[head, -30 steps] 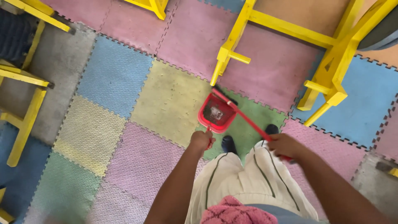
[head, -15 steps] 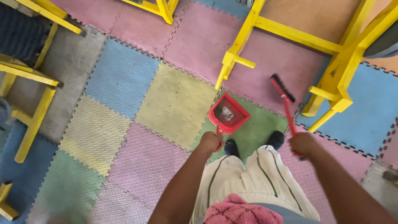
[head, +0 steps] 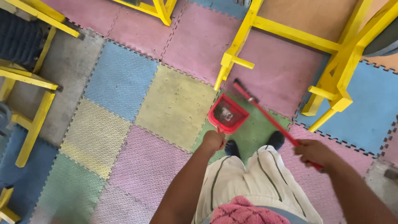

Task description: Sweeping the gym floor using a brush and a dustpan to collect debris.

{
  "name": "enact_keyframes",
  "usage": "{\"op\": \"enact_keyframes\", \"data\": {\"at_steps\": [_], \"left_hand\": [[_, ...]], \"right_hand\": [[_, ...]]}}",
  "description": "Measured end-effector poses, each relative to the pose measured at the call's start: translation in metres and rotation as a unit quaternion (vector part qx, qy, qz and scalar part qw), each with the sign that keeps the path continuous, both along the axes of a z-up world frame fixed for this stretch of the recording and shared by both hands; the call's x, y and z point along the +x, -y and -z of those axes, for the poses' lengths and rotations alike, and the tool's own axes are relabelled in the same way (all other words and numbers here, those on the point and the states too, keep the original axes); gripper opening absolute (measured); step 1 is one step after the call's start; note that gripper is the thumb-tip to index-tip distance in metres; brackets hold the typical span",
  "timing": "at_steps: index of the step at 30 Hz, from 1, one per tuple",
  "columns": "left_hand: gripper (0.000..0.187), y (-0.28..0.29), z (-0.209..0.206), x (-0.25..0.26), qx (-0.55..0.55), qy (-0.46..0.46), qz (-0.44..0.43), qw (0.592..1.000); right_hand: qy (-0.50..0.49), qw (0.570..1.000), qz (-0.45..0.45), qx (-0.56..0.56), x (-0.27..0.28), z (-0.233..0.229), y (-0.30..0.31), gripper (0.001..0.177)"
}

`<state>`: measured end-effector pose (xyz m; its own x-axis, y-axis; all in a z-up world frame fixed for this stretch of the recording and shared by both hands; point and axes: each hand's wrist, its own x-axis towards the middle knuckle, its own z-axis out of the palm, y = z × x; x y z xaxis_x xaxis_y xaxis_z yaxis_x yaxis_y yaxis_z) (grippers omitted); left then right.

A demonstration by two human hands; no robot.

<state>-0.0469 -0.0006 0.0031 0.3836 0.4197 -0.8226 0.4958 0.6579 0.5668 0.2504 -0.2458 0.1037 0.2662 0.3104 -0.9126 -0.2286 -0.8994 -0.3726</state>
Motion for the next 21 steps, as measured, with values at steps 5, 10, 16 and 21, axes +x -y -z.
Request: {"op": "enact_keyframes", "data": {"at_steps": [5,10,16,21], "left_hand": [[0.028,0.004,0.019,0.0,0.001,-0.007,0.0,1.0],[0.021,0.009,-0.002,0.007,-0.008,-0.01,-0.014,1.0],[0.019,0.022,0.024,0.007,-0.03,0.019,-0.042,0.998],[0.022,0.033,0.013,-0.001,-0.013,0.03,-0.016,0.999]], "right_hand": [[0.079,0.996,0.026,-0.037,0.032,0.02,0.02,0.027],[0.091,0.995,0.005,-0.037,0.039,0.129,0.041,0.025],[0.047,0.993,-0.096,-0.043,-0.066,0.105,0.015,0.021],[0.019,0.987,-0.152,-0.042,-0.095,0.088,0.023,0.019]]}}
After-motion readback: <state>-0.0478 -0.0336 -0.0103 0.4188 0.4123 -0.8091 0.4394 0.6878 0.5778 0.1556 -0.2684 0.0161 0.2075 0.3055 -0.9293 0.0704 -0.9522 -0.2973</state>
